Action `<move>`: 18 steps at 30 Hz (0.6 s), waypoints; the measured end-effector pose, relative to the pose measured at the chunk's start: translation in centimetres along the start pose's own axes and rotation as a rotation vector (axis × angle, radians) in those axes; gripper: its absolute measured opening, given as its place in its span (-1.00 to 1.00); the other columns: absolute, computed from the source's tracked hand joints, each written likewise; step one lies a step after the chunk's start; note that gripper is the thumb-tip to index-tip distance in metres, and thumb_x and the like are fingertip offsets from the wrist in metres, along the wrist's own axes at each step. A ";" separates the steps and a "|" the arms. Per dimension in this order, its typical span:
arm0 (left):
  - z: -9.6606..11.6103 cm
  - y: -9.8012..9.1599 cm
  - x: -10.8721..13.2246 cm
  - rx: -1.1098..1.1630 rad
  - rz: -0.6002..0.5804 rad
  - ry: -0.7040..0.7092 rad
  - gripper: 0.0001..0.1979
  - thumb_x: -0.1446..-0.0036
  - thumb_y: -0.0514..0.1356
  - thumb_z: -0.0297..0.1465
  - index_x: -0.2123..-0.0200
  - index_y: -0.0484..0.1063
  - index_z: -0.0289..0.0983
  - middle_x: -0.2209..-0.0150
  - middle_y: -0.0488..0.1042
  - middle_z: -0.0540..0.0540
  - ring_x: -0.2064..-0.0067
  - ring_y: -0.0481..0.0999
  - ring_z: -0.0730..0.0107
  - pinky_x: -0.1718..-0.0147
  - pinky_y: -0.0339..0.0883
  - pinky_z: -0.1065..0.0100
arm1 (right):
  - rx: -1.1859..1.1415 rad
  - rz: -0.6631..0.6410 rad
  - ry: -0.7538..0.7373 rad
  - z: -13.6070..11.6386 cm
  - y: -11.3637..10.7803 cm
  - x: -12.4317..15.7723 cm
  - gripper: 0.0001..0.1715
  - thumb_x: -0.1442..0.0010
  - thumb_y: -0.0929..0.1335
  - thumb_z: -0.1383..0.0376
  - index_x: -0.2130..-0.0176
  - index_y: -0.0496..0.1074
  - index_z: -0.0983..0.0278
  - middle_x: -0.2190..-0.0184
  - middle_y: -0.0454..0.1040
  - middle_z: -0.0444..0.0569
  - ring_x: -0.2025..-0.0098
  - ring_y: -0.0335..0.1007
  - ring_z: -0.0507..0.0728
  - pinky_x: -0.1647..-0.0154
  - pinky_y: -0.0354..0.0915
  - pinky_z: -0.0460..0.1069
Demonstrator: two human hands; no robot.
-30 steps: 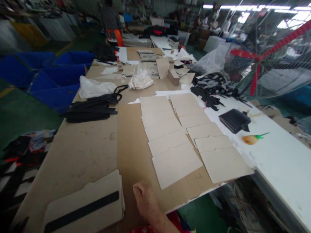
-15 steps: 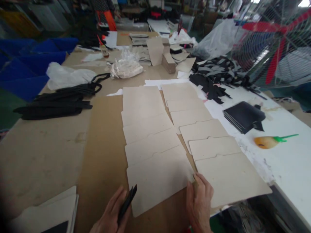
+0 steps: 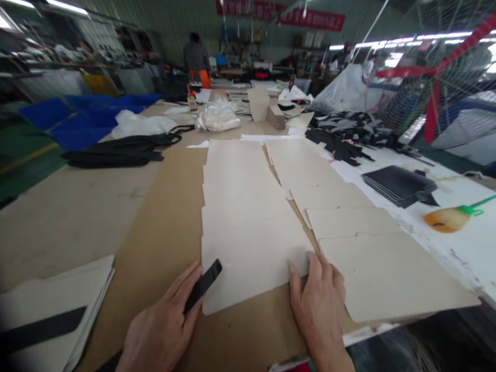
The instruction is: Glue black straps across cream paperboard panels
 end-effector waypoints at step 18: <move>-1.9 -1.2 12.5 0.234 0.206 -0.046 -0.55 -0.15 0.04 -0.48 -0.12 0.38 -0.18 -0.22 0.38 -0.09 -0.16 0.42 0.19 -0.16 0.22 0.20 | -0.160 0.074 -0.157 2.4 -2.1 9.5 -0.43 -0.22 0.23 -0.11 0.03 0.50 0.18 0.01 0.48 0.16 0.08 0.35 0.43 0.17 0.29 0.35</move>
Point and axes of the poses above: each hand's wrist, its own x-axis away from the middle knuckle, its own y-axis out of the palm, z = x × y, the point moved 4 cm from there along -x, towards the middle knuckle
